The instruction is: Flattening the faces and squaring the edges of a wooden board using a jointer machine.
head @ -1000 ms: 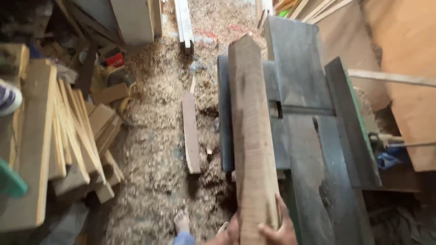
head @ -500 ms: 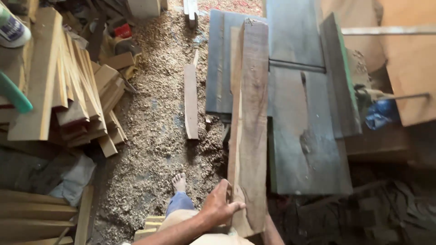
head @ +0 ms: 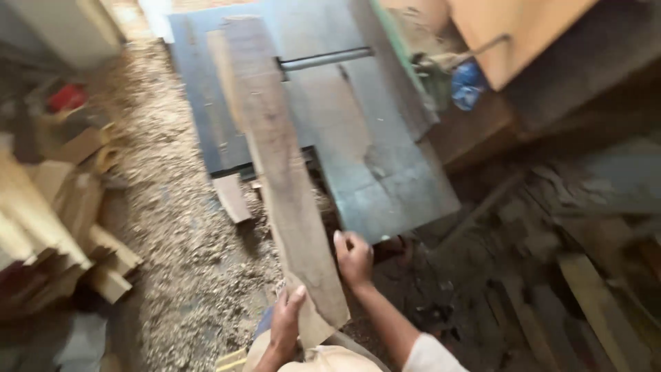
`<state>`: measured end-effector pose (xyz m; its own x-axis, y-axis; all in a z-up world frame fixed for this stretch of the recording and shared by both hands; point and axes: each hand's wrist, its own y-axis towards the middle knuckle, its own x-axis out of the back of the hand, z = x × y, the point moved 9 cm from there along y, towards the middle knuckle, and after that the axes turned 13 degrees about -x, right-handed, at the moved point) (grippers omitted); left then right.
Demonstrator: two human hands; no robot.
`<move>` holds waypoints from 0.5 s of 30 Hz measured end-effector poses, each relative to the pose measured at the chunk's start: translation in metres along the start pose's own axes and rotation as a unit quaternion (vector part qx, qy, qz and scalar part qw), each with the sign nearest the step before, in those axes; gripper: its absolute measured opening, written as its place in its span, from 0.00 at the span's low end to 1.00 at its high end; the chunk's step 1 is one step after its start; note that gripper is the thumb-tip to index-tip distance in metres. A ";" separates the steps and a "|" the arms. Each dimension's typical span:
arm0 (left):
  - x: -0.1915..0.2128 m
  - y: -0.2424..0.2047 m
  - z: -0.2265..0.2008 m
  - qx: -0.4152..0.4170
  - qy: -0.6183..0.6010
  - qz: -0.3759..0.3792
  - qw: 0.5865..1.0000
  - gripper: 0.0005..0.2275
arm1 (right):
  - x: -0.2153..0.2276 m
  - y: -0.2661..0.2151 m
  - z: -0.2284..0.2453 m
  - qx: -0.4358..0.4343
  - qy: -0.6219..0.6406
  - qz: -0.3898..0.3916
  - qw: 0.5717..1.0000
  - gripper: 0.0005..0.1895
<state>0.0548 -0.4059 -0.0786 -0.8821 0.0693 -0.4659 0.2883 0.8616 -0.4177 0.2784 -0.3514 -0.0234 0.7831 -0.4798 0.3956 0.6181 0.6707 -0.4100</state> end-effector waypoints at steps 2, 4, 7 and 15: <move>0.010 0.013 0.004 -0.101 0.011 -0.010 0.995 0.32 | 0.031 0.003 0.085 0.232 -0.055 -0.163 0.957 0.15; -0.008 0.025 -0.011 -0.082 0.052 -0.002 0.995 0.32 | 0.040 0.047 0.116 0.282 -0.147 -0.212 0.924 0.19; -0.019 0.045 -0.018 -0.037 0.071 -0.032 0.996 0.33 | 0.035 0.097 0.143 0.337 -0.327 -0.235 0.851 0.29; -0.059 0.104 -0.097 0.049 0.106 0.022 0.993 0.45 | 0.104 0.116 0.048 0.298 -0.463 -0.285 0.785 0.26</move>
<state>0.1005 -0.2714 -0.0194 -0.9238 0.2188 -0.3142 0.3534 0.8029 -0.4801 0.4284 -0.2967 0.0098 -0.1645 -0.3669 0.9156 0.4912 0.7745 0.3986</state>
